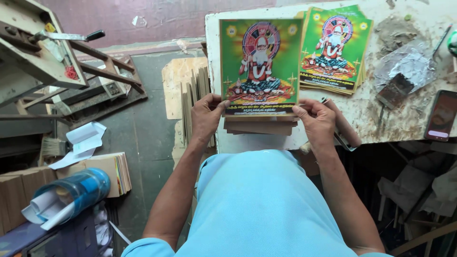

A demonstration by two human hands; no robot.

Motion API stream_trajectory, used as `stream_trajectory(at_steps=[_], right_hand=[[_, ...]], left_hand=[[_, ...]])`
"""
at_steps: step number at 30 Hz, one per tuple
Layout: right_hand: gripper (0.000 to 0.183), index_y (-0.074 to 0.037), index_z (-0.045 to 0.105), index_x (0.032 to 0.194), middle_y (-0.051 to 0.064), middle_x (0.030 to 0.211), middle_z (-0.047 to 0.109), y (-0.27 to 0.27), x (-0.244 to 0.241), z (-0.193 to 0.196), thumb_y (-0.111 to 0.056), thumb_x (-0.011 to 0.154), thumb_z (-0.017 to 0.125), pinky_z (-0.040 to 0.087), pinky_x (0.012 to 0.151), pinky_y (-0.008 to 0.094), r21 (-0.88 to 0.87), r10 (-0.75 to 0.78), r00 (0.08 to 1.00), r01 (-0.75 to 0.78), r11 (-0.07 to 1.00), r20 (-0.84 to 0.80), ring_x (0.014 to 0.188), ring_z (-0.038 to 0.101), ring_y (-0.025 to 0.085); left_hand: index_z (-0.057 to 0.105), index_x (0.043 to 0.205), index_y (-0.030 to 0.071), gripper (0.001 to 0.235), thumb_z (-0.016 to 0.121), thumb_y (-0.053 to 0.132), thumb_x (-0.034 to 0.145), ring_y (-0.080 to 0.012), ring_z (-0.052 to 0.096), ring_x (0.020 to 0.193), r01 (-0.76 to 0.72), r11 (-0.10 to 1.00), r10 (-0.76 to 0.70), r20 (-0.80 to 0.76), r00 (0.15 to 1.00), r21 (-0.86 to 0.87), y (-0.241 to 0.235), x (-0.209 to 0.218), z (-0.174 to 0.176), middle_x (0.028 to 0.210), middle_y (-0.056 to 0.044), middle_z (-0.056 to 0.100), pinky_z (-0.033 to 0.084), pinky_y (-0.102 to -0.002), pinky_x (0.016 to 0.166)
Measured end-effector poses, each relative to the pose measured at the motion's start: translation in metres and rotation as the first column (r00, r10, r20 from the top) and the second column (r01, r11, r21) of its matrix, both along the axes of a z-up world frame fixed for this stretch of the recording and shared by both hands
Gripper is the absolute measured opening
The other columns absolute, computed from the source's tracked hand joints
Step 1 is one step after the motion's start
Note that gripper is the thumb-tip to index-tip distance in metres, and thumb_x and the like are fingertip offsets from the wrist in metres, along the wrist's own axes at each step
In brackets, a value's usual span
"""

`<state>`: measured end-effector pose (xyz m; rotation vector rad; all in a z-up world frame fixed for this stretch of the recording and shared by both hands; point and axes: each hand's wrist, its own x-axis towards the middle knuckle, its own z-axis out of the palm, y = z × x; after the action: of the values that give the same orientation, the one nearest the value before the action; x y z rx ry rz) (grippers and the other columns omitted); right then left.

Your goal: The worker applies glue to wooden boards, mounts religious posters, and then uses a manual roller press to secure them.

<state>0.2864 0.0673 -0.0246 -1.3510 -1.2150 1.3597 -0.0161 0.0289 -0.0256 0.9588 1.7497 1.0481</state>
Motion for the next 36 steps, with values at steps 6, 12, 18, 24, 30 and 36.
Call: stream_trajectory(at_steps=[6, 12, 18, 24, 30, 36], right_hand=[[0.010, -0.002, 0.076, 0.101, -0.001, 0.091, 0.073, 0.004, 0.002, 0.004, -0.011, 0.096, 0.075, 0.054, 0.070, 0.022, -0.033, 0.011, 0.941, 0.001, 0.999, 0.338, 0.078, 0.063, 0.004], [0.018, -0.003, 0.074, 0.106, 0.002, 0.092, 0.072, 0.015, 0.006, -0.012, -0.020, 0.100, 0.075, 0.054, 0.074, 0.024, 0.032, -0.041, 0.913, 0.030, 0.999, 0.405, 0.081, 0.065, 0.008], [0.032, -0.006, 0.071, 0.118, 0.001, 0.096, 0.075, 0.034, 0.004, 0.002, -0.030, 0.097, 0.076, 0.056, 0.076, 0.026, 0.024, 0.025, 0.901, -0.040, 0.999, 0.433, 0.085, 0.069, 0.007], [0.024, -0.002, 0.073, 0.114, 0.001, 0.094, 0.072, 0.037, 0.027, -0.022, -0.018, 0.097, 0.075, 0.050, 0.072, 0.024, -0.076, 0.109, 0.987, -0.118, 0.990, -0.116, 0.081, 0.062, 0.007], [0.017, 0.002, 0.072, 0.109, -0.001, 0.092, 0.069, 0.028, 0.030, -0.016, -0.013, 0.099, 0.075, 0.048, 0.073, 0.020, -0.124, 0.173, 0.985, -0.171, 0.977, 0.009, 0.082, 0.058, 0.003], [0.019, 0.002, 0.073, 0.105, -0.002, 0.083, 0.068, 0.025, 0.019, -0.018, -0.015, 0.097, 0.075, 0.046, 0.066, 0.021, -0.148, 0.153, 0.970, -0.125, 0.981, 0.191, 0.074, 0.057, 0.003]], left_hand=[[0.078, 0.096, 0.002, 0.019, 0.083, 0.019, 0.089, -0.0075, 0.066, 0.077, -0.028, 0.987, 0.055, -0.168, 0.984, 0.157, 0.000, -0.002, -0.018, 0.087, -0.004, 0.074, 0.054, -0.024, 0.067], [0.076, 0.102, 0.001, 0.015, 0.074, 0.014, 0.096, -0.0040, 0.064, 0.075, -0.052, 0.994, 0.031, 0.211, 0.977, 0.094, 0.000, 0.007, 0.007, 0.086, -0.002, 0.075, 0.055, -0.021, 0.067], [0.073, 0.107, 0.000, 0.012, 0.070, 0.007, 0.098, -0.0049, 0.070, 0.086, -0.010, 0.940, -0.071, 0.225, 0.972, 0.341, -0.001, 0.024, 0.054, 0.095, -0.002, 0.074, 0.062, -0.023, 0.076], [0.075, 0.102, 0.003, 0.010, 0.076, 0.010, 0.095, -0.0053, 0.062, 0.075, -0.062, 0.977, 0.016, 0.222, 0.975, 0.203, 0.004, 0.013, 0.043, 0.087, -0.002, 0.074, 0.051, -0.021, 0.064], [0.073, 0.097, 0.002, 0.015, 0.081, 0.013, 0.090, -0.0073, 0.068, 0.080, -0.098, 0.991, 0.094, 0.041, 0.995, 0.091, -0.007, 0.019, 0.003, 0.087, -0.001, 0.073, 0.055, -0.022, 0.068], [0.075, 0.099, 0.003, 0.017, 0.081, 0.015, 0.087, -0.0064, 0.072, 0.085, -0.172, 0.984, 0.169, 0.053, 0.984, 0.050, -0.009, 0.022, -0.009, 0.100, -0.001, 0.078, 0.059, -0.023, 0.076]])
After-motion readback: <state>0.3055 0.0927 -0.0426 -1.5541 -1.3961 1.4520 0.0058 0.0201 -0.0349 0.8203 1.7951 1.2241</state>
